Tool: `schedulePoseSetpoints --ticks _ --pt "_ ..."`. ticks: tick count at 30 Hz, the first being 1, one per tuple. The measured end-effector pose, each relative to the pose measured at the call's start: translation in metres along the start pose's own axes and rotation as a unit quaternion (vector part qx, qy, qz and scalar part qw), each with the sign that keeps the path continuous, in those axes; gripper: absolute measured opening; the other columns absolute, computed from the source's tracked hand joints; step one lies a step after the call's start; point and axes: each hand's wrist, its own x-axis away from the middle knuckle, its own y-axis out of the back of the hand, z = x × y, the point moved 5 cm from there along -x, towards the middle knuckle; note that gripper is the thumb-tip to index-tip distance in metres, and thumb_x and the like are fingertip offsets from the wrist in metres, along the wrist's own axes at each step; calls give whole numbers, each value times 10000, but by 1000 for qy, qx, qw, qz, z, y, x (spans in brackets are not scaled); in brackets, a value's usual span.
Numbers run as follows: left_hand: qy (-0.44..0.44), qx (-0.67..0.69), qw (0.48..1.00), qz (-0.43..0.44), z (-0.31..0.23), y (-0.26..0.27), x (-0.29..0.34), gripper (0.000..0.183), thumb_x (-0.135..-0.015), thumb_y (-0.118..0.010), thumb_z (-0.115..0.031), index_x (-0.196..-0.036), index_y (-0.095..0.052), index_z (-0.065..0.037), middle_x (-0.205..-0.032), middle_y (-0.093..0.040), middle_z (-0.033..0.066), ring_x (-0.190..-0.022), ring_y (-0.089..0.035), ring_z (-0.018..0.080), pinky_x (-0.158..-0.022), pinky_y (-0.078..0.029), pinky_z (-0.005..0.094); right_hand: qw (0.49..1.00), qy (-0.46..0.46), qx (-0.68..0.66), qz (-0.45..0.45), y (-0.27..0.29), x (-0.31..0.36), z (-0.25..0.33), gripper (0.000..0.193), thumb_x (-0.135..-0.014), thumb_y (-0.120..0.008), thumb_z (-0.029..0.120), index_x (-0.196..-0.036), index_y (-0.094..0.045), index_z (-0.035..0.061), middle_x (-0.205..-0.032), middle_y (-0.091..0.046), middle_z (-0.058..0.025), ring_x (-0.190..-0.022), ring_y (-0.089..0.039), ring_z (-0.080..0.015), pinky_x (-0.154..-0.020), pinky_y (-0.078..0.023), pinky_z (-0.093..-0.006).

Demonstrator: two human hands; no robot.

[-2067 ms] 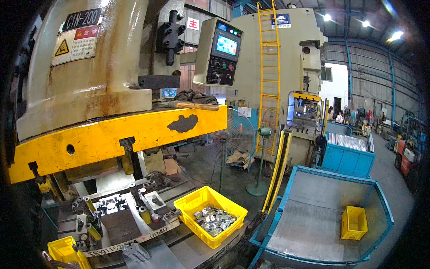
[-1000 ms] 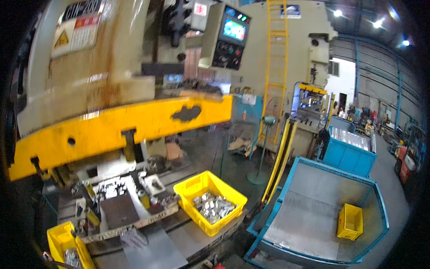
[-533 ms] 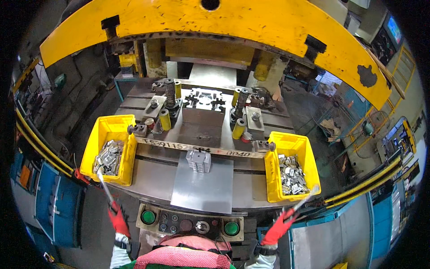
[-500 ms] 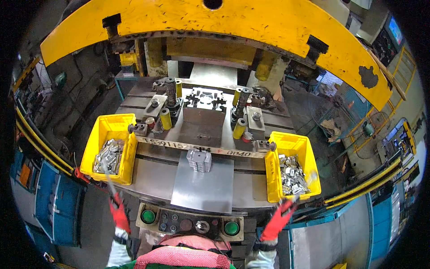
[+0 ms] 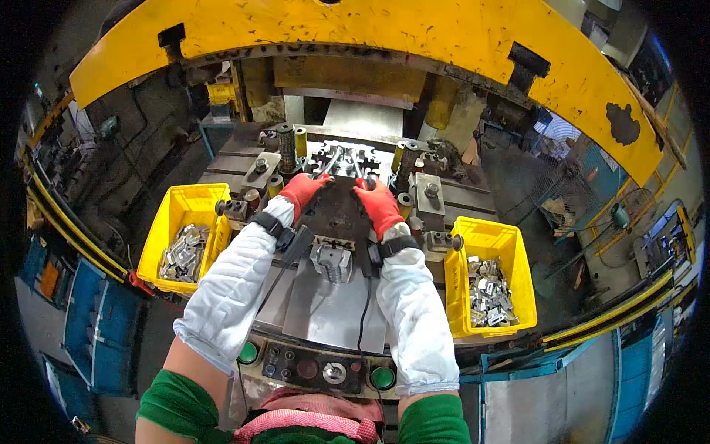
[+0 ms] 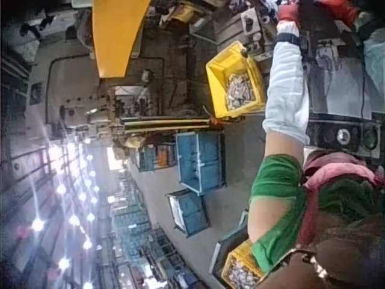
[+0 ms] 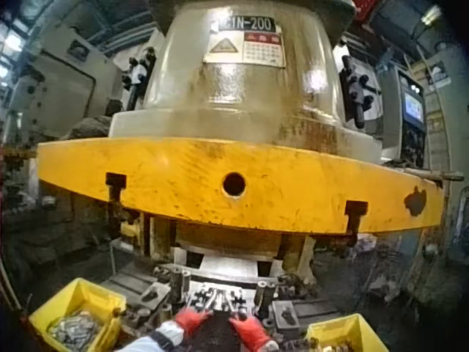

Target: Operating a large industrial power press to shape or stamp metal parts.

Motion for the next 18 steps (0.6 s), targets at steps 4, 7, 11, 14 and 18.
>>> schedulePoseSetpoints --ticks 4,7,11,14,18 --pt "-134 184 970 -90 3 38 72 297 -775 -591 -248 -1003 -555 -60 -846 -573 17 -733 -492 94 -659 -389 251 988 0 -92 -127 65 94 44 434 -747 -607 226 -1110 -468 34 -866 -573 -79 -753 -527 -147 -680 -425 -291" --pt "-101 279 948 -113 64 94 148 326 -787 -573 -192 -1059 -520 -23 -1003 -564 42 -911 -510 119 -822 -371 248 969 60 -59 -234 118 164 -25 461 -779 -566 173 -1200 -415 59 -971 -540 -52 -815 -522 -130 -758 -408 -270" --pt "7 131 960 -249 137 149 236 260 -808 -532 -151 -1056 -514 -77 -866 -561 -9 -655 -502 68 -542 -405 204 937 -142 1 -318 174 288 -92 486 -817 -509 138 -1255 -323 33 -1043 -526 -86 -724 -535 -114 -675 -433 -235" --pt "122 -25 952 -281 220 182 283 232 -785 -566 -166 -973 -539 -31 -799 -561 37 -656 -512 109 -573 -403 239 921 -167 97 -340 171 335 -115 449 -796 -528 117 -1197 -388 -30 -1096 -527 -139 -990 -501 -178 -855 -360 -277" --pt "171 -57 956 -230 234 163 297 212 -773 -585 -175 -929 -537 -40 -782 -554 31 -652 -515 114 -586 -410 252 933 -178 100 -296 107 333 -76 456 -777 -556 114 -1180 -402 -36 -1079 -534 -133 -972 -506 -156 -840 -374 -283"
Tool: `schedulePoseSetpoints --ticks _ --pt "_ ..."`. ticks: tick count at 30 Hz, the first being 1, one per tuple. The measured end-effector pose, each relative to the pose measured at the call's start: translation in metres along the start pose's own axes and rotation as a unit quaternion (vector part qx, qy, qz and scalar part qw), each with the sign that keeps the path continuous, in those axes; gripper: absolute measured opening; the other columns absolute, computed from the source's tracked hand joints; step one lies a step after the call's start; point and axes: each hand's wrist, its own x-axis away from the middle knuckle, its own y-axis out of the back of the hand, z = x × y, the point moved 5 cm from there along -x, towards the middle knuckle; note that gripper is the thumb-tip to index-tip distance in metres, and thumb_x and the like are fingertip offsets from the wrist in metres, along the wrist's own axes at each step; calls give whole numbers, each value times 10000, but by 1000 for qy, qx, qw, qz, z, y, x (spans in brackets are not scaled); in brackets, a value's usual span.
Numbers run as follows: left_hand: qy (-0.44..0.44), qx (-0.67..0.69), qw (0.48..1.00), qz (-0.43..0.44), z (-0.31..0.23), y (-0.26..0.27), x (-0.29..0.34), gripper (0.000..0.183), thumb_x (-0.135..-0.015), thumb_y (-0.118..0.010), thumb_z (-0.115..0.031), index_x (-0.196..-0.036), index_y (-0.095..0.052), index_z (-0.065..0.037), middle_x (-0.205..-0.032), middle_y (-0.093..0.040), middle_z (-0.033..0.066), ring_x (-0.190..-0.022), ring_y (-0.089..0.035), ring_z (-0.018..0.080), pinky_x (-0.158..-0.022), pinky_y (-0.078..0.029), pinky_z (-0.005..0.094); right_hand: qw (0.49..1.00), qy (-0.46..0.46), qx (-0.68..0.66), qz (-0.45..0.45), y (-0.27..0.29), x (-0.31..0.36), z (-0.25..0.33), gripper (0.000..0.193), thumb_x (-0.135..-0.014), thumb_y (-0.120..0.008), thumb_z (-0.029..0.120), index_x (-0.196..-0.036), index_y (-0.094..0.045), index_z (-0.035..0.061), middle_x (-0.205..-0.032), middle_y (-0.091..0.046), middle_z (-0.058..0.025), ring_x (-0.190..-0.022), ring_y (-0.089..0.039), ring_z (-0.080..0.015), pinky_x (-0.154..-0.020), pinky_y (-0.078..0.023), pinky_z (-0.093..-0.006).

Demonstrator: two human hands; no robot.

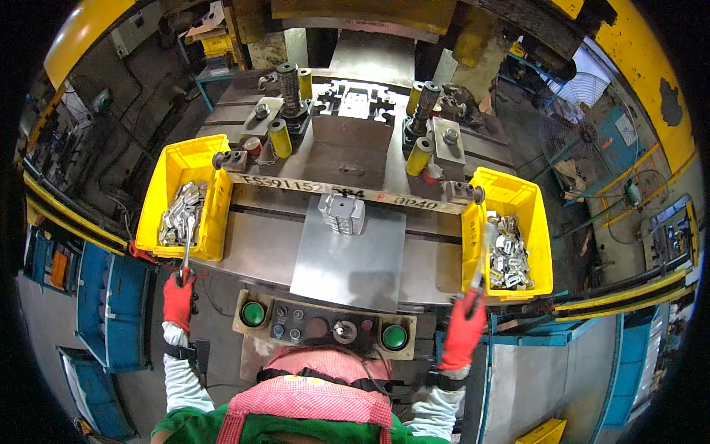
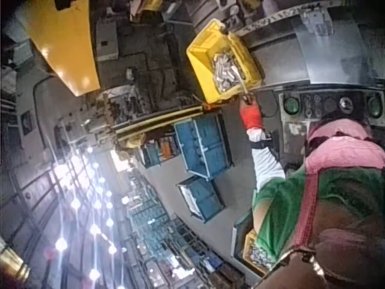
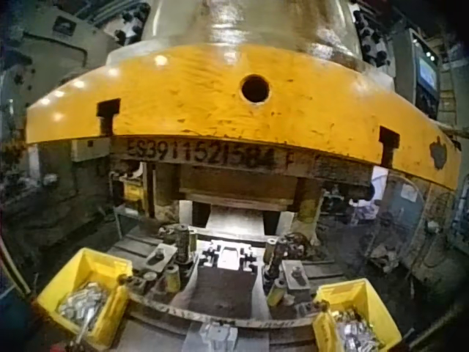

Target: Operating a large industrial power press to shape or stamp metal parts.

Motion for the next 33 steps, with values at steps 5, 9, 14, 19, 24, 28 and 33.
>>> schedulePoseSetpoints --ticks 5,9,14,19,24,28,33 --pt "40 293 955 -5 22 -24 0 314 -780 -576 -156 -1058 -479 -48 -916 -539 27 -809 -515 114 -649 -438 224 944 49 -148 290 -104 52 80 506 -760 -586 124 -1219 -390 40 -973 -551 -45 -816 -501 -100 -726 -406 -248" --pt "-55 376 921 -79 38 -33 0 233 -821 -523 -201 -1026 -499 -93 -661 -502 1 -519 -473 61 -438 -402 199 917 7 -162 364 -151 55 84 509 -764 -575 98 -1230 -375 44 -855 -555 -16 -733 -489 -89 -695 -413 -245" --pt "-20 358 928 -98 71 -28 13 237 -824 -513 -221 -1026 -518 -97 -622 -487 -3 -459 -446 63 -416 -391 203 912 76 -292 277 -132 13 125 484 -783 -545 73 -1229 -365 19 -938 -534 -14 -828 -480 -69 -745 -390 -210" --pt "-23 351 930 -103 111 -30 13 242 -831 -502 -245 -1029 -517 -107 -592 -484 3 -425 -435 65 -384 -369 205 887 166 -339 264 -173 -102 189 388 -790 -555 123 -1143 -450 -1 -979 -571 -42 -888 -505 -80 -786 -381 -217" --pt "33 399 915 -48 81 -27 35 246 -807 -551 -234 -1015 -496 -115 -586 -491 5 -427 -449 73 -373 -364 205 887 151 -260 349 -211 -155 201 347 -777 -587 180 -1076 -520 18 -931 -588 -5 -829 -509 -64 -737 -390 -207" --pt "83 383 916 -84 83 -19 54 235 -802 -559 -231 -1000 -494 -123 -594 -497 -1 -437 -467 89 -369 -372 220 890 160 -230 361 -232 -163 198 316 -773 -584 205 -1031 -553 27 -903 -592 7 -802 -509 -59 -707 -396 -214" --pt "120 368 912 -134 115 -40 62 274 -797 -557 -295 -1006 -496 -127 -676 -536 2 -481 -493 106 -360 -381 248 930 195 -110 292 -223 -177 190 315 -774 -558 194 -1023 -533 1 -878 -604 -81 -753 -549 -176 -693 -408 -280"
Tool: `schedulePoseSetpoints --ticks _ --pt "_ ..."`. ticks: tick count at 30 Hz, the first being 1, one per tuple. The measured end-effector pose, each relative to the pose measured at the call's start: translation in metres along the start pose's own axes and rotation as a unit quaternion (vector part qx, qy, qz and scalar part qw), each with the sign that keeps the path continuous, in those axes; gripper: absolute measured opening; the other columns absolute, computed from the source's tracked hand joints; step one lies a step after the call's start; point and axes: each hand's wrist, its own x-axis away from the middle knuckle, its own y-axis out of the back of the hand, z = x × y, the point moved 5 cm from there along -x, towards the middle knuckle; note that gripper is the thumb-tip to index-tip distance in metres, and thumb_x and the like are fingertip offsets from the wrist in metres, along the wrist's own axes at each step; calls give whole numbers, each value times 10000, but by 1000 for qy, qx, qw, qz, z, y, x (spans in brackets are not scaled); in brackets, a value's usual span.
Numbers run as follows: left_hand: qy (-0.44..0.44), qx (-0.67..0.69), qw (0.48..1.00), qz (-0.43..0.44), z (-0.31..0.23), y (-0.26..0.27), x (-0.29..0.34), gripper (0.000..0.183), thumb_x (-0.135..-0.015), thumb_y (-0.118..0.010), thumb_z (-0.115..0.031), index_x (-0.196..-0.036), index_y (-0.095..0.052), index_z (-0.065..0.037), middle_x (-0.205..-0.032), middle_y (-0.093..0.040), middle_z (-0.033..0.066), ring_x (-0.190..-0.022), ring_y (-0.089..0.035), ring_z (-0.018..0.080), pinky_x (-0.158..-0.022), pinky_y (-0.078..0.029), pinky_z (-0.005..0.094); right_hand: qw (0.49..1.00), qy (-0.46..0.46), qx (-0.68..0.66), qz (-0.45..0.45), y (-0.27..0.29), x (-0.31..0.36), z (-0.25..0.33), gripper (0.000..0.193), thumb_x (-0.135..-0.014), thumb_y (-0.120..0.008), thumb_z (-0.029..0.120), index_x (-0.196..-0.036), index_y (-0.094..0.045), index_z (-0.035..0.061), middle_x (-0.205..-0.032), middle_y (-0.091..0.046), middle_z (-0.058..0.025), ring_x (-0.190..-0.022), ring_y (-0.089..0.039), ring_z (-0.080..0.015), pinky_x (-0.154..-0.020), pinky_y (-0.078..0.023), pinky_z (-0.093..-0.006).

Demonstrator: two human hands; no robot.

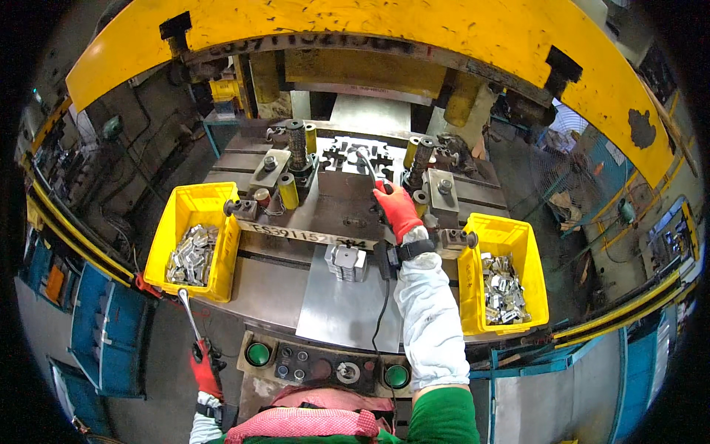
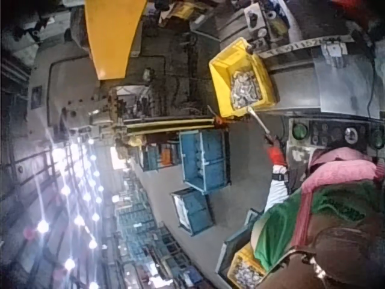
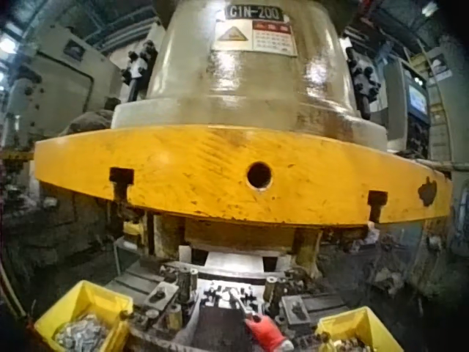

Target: Operating a large industrial power press to shape or stamp metal parts.

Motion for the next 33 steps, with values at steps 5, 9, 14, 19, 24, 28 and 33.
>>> schedulePoseSetpoints --ticks 5,9,14,19,24,28,33 --pt "89 18 996 -23 29 -4 20 311 -770 -589 -310 -999 -489 -124 -693 -517 0 -486 -466 100 -377 -379 250 969 41 -59 -238 33 125 23 471 -791 -537 155 -1209 -375 10 -1094 -507 -108 -985 -477 -175 -848 -354 -267" --pt "167 -102 980 30 100 3 1 287 -773 -562 -358 -924 -487 -125 -611 -473 9 -471 -448 113 -364 -364 266 910 -119 -30 -397 73 288 -59 547 -786 -504 29 -1273 -255 -9 -1215 -401 -151 -1087 -413 -220 -919 -307 -292" --pt "243 -258 931 84 131 -21 -20 407 -710 -636 -370 -949 -482 -78 -779 -556 87 -633 -525 209 -450 -419 359 818 -375 57 -432 69 476 -214 725 -782 -555 136 -1290 -76 -56 -1315 -265 -187 -1194 -296 -261 -974 -245 -308" --pt "238 -389 879 138 199 13 -86 714 -494 -790 -385 -979 -472 31 -923 -564 122 -775 -543 220 -651 -456 369 884 -439 -46 -151 -17 466 -233 782 -679 -650 316 -1255 -242 -21 -1212 -403 -185 -1098 -401 -300 -901 -328 -336" --pt "147 -473 854 162 164 -17 -73 819 -443 -808 -361 -1041 -426 47 -1039 -532 160 -911 -529 228 -757 -439 344 863 -485 140 -21 -44 463 -293 1081 -527 -713 462 -1264 -135 -78 -1170 -434 -232 -1079 -438 -318 -861 -383 -350" --pt "171 -404 877 196 145 -56 -45 783 -506 -769 -340 -1060 -389 61 -1060 -518 179 -944 -522 262 -760 -436 338 839 -511 177 -52 -30 471 -287 1023 -528 -721 418 -1236 -180 -86 -1132 -468 -231 -1064 -447 -331 -856 -388 -361" --pt "79 -472 871 111 193 8 -87 773 -498 -765 -356 -1036 -397 60 -1015 -537 186 -912 -536 269 -738 -439 348 866 -478 145 -32 -46 453 -269 999 -542 -718 402 -1233 -175 -71 -1100 -495 -219 -1031 -474 -334 -844 -395 -369"
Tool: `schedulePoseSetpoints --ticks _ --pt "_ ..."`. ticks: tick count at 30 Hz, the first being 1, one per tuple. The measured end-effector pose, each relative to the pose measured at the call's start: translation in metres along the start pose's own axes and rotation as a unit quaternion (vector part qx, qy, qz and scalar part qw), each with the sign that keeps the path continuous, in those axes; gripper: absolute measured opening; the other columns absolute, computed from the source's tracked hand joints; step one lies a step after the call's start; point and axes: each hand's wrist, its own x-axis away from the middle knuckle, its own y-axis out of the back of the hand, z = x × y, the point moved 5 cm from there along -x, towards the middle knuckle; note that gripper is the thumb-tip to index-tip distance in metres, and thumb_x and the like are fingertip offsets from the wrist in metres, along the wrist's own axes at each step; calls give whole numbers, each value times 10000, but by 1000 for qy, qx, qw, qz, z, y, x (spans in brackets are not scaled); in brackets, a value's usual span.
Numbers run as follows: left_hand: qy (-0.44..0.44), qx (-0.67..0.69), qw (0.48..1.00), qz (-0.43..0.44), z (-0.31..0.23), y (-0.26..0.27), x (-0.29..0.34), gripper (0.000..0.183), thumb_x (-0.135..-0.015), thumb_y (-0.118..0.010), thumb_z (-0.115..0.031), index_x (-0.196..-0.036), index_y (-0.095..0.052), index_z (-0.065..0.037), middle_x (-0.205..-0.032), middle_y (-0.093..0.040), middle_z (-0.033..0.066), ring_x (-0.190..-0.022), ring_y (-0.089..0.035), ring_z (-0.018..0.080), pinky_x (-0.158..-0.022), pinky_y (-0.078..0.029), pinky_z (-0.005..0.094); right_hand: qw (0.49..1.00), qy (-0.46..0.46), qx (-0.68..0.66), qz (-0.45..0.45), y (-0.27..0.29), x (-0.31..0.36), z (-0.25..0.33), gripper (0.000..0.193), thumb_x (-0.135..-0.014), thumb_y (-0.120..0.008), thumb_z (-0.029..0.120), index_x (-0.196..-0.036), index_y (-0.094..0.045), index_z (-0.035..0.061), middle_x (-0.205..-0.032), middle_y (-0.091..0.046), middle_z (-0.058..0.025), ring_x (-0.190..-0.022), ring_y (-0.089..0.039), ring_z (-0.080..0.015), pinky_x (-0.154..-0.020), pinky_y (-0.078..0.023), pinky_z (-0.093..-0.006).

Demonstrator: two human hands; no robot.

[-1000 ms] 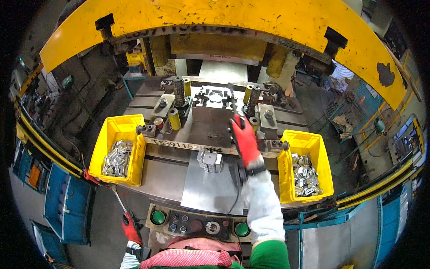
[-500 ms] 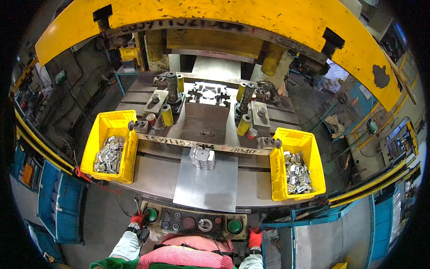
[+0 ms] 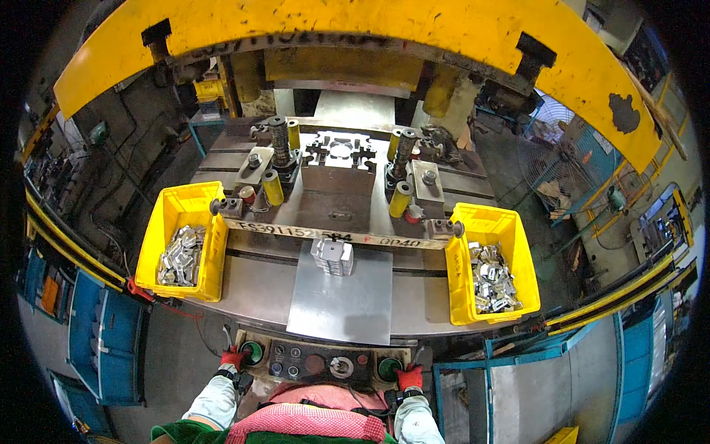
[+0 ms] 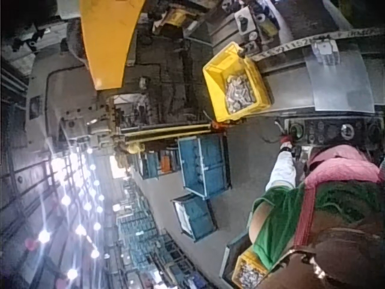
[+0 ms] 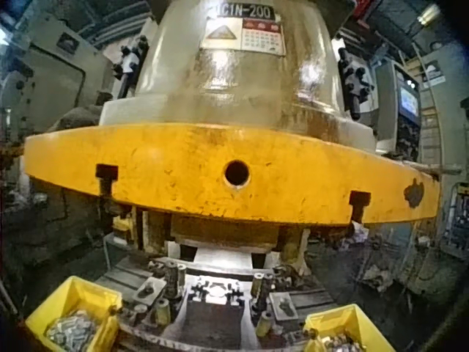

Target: Operating a large industrial power press to shape or stamp metal parts.

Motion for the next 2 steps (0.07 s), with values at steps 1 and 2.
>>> schedulePoseSetpoints --ticks 1,2 --pt "7 -11 1000 -19 8 1 -3 775 -495 -766 -360 -1035 -399 57 -1009 -541 185 -907 -539 272 -735 -440 351 1000 11 1 5 -2 -2 2 1000 -545 -717 400 -1237 -167 -68 -1095 -500 -216 -1024 -478 -335 -842 -396 -372" --pt "4 -31 998 57 -33 -9 16 811 -513 -749 -386 -1082 -383 61 -1055 -527 190 -941 -524 324 -762 -428 350 1000 -9 -1 -16 8 -3 -13 1000 -545 -717 400 -1237 -167 -68 -1095 -500 -216 -1024 -478 -335 -842 -396 -372"
